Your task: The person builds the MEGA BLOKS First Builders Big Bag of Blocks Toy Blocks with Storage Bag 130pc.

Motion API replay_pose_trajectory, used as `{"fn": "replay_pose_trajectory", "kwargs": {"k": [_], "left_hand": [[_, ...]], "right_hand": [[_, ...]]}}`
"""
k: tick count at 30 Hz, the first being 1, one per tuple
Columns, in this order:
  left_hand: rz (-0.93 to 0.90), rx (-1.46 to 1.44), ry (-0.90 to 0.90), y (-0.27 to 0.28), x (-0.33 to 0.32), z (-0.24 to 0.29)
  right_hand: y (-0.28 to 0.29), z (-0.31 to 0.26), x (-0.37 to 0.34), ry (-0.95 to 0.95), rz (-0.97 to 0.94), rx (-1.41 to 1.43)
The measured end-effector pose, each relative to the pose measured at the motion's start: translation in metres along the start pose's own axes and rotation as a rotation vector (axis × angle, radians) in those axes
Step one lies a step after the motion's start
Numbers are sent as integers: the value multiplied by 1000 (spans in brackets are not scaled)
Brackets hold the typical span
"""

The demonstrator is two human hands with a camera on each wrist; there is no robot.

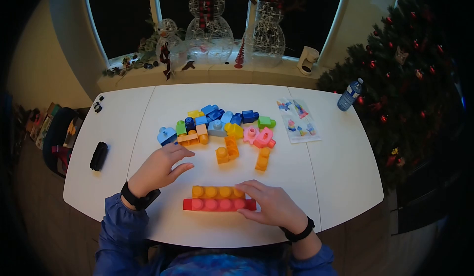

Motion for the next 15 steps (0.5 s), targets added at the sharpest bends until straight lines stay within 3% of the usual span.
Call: {"fn": "replay_pose_trajectory", "kwargs": {"k": [3,7,15], "left_hand": [[46,228,-178,-9,39,-17],[-90,657,-243,-45,69,-42],[-143,721,-355,-63,84,-63]], "right_hand": [[2,-3,0,-20,-8,6],[1,-1,0,-26,-15,15],[1,-3,0,-23,11,25]]}}
Point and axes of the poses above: each hand's wrist, its own x-axis towards the middle knuckle, its own y-axis out of the back of the hand, z = x × y, the point moved 5 cm from there along x, towards the middle knuckle, and after that the axes turned 7 degrees about -y, right-handed, at the moved point
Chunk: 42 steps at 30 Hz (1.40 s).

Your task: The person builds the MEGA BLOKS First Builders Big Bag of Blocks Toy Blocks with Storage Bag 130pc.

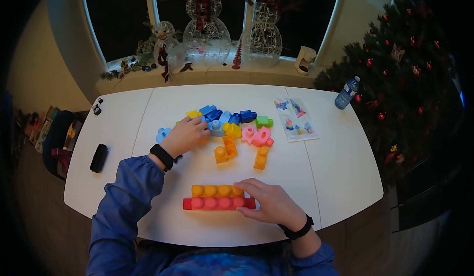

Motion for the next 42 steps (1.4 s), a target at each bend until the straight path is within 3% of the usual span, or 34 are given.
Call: {"fn": "replay_pose_trajectory", "kwargs": {"k": [7,13,19,30,34,37,42], "left_hand": [[144,-396,101,29,-9,-3],[76,-597,342,37,-20,0],[31,-613,231,33,-17,-1],[17,-591,294,14,-19,-22],[132,-576,295,39,-24,-22],[282,-596,275,87,-34,-6],[294,-939,290,123,-63,33]], "right_hand": [[-2,4,-1,15,7,12],[-2,3,0,7,3,34],[0,2,1,-1,1,27],[-2,4,1,-14,-14,26],[-2,6,1,-10,-16,31],[-2,6,1,3,-14,29],[-3,5,0,-5,-8,19]]}}
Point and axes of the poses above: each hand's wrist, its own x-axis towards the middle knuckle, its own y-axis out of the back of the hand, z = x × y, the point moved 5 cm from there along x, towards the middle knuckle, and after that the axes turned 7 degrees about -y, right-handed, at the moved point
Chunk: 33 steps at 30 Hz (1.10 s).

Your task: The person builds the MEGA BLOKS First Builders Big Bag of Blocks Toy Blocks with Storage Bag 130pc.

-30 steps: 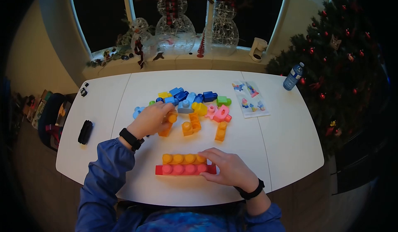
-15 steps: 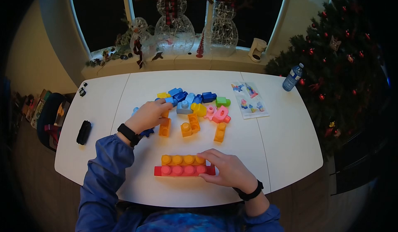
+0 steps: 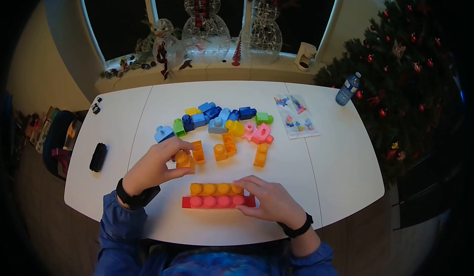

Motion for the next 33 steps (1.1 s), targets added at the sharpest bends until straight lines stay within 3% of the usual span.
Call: {"fn": "replay_pose_trajectory", "kwargs": {"k": [2,6,18,21,24,33], "left_hand": [[-38,-22,31,-6,-15,11],[87,-47,-35,-22,-32,25],[-2,-5,-50,-47,-47,20],[15,-154,41,-45,-52,17],[-97,-238,230,-53,-62,11],[-105,-122,241,-62,-68,-1]], "right_hand": [[0,0,0,3,7,-3],[0,-1,0,15,18,15],[-2,1,-1,4,14,30],[-1,0,-1,5,19,25],[-1,0,0,20,17,20],[1,-3,6,35,-42,-27]]}}
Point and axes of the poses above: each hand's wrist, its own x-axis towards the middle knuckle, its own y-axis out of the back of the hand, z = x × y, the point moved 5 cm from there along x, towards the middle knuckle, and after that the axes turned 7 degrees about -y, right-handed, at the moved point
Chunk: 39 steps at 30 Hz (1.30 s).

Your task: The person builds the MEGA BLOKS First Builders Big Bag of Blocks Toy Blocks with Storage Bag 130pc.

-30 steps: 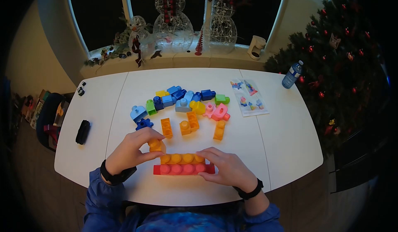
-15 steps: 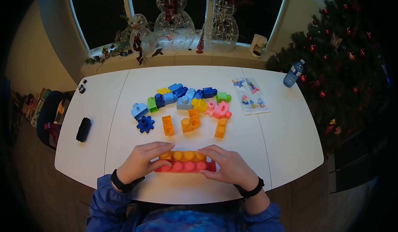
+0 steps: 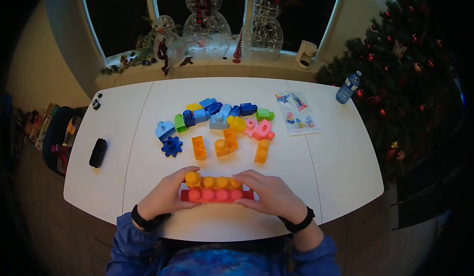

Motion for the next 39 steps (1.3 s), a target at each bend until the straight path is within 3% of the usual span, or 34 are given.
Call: {"fn": "replay_pose_trajectory", "kwargs": {"k": [3,7,12,15,18,21,24,33,36,39], "left_hand": [[4,14,-21,1,1,2],[28,4,-52,0,0,-1],[46,-33,-46,0,2,0],[52,-32,-60,0,1,-1],[42,0,-66,0,1,-1],[48,0,-76,-2,1,-3],[39,-6,-66,-2,1,-3],[37,-16,-54,-2,1,-3],[41,-14,-68,-2,1,-3],[49,-7,-84,-2,1,-3]], "right_hand": [[15,-4,11,-2,-93,-24],[39,3,53,58,57,-244],[17,28,114,224,76,-499],[0,44,130,188,38,-561],[-7,46,136,-6,-153,-529],[-8,53,135,-31,-130,-472],[17,35,120,-68,33,-254],[37,-3,79,193,98,80],[28,-10,70,6,-17,244],[15,-10,61,-2,-65,351]]}}
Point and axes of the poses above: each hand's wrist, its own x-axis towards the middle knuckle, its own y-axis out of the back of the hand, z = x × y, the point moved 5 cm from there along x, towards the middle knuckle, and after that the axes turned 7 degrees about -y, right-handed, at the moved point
